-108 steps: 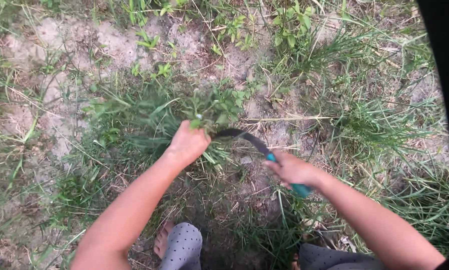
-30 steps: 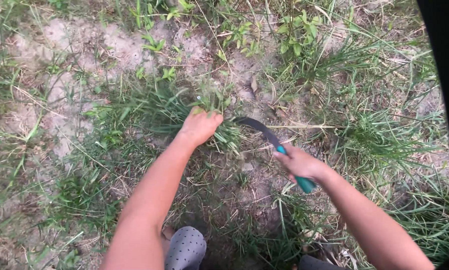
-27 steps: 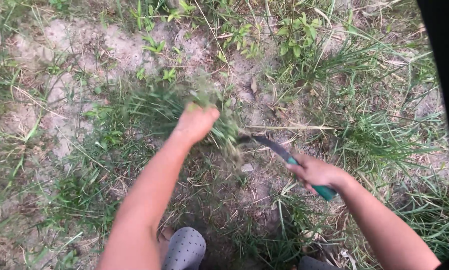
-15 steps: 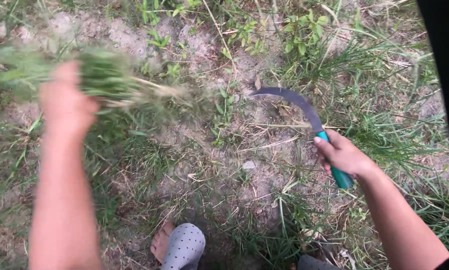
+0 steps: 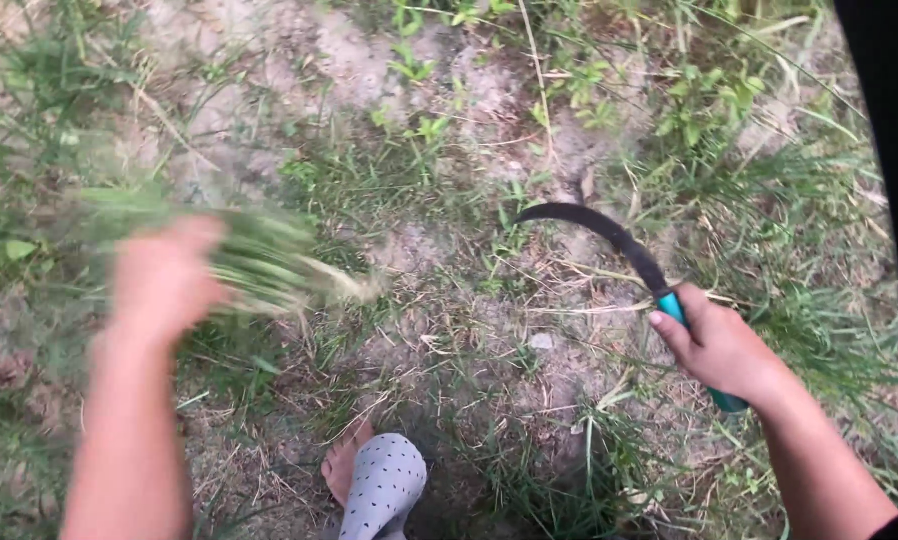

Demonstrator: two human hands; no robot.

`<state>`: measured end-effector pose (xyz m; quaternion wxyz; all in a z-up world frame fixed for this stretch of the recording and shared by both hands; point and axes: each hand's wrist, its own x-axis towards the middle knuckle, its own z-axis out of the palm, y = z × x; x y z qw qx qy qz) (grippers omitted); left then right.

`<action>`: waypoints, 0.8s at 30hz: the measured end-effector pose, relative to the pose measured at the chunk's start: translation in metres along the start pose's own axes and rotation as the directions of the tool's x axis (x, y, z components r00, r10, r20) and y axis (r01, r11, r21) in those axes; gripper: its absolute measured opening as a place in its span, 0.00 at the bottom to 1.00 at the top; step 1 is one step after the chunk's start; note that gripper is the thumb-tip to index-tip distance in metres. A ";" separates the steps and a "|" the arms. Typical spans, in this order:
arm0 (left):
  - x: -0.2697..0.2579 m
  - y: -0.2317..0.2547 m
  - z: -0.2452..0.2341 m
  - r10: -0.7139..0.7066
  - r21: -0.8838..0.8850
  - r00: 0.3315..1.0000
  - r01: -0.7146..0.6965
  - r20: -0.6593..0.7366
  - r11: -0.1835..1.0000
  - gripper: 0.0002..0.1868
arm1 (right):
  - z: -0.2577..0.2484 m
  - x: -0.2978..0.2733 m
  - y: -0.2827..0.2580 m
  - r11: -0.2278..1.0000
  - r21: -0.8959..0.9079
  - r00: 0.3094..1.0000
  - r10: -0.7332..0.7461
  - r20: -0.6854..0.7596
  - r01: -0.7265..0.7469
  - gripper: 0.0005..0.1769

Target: Cutting grass and weeds using a handheld sickle

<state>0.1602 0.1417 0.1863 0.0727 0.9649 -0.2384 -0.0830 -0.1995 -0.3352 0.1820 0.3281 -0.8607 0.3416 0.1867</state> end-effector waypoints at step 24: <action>0.125 0.131 0.211 0.493 0.448 0.835 -0.548 0.244 0.706 0.10 | 0.045 0.048 -0.048 1.000 -0.009 1.000 0.019 -0.001 -0.019 0.20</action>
